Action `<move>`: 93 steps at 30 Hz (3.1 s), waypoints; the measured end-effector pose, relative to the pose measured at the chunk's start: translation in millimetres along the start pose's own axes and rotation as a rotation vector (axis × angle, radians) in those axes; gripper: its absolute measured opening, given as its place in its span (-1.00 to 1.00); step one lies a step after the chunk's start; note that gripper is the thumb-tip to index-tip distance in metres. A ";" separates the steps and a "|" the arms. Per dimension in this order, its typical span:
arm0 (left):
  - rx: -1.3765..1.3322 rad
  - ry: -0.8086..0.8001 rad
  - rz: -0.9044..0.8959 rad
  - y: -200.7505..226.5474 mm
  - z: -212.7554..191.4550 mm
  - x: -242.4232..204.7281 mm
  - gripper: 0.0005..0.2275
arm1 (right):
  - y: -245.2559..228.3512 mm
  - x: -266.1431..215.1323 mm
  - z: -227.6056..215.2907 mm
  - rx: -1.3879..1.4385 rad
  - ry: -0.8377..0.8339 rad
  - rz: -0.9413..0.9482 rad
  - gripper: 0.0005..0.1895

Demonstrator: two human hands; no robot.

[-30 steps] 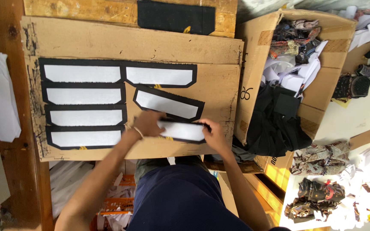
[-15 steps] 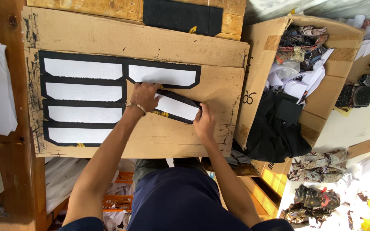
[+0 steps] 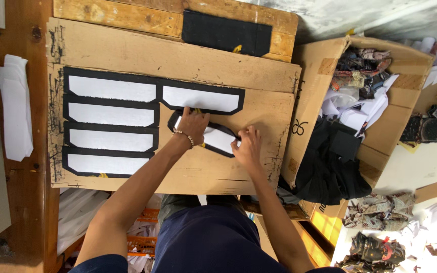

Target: The person places white rectangular inserts into black fabric pieces laid out on a cardboard board. They repeatedly pick up inserts and fabric pieces, align them, and arrange them in rows. The person also briefly operates a heat press machine. The task continues with repeated placement of inserts into fabric pieces.

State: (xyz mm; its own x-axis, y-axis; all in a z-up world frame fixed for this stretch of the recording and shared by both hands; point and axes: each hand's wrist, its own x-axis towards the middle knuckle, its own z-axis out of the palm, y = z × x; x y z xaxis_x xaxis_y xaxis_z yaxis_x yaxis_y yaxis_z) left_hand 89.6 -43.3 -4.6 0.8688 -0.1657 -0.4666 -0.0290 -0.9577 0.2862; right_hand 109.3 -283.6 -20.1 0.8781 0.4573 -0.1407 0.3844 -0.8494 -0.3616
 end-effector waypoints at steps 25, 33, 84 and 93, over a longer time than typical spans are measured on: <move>-0.633 0.555 -0.429 -113.2 -29.0 10.9 -0.69 | -41.2 117.5 9.3 0.273 0.265 0.366 -0.58; -0.551 0.658 -0.378 -104.9 -18.5 14.2 -0.70 | -38.4 132.5 20.8 0.183 0.068 0.617 -0.36; -0.789 0.361 -0.793 -244.0 89.4 -324.2 -0.41 | -292.5 -105.3 133.6 0.613 -0.051 0.285 -0.42; -0.703 0.749 -1.306 -175.9 123.9 -319.9 -0.20 | -323.0 -90.5 119.2 0.455 -0.057 0.383 -0.35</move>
State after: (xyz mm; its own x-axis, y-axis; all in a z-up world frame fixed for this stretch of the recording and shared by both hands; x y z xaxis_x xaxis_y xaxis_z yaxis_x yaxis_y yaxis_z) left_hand -244.6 149.0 -9.4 0.1625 0.9518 -0.2603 0.8949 -0.0310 0.4452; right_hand -128.3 -19.2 -0.4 0.9086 0.1651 -0.3836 -0.1281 -0.7640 -0.6324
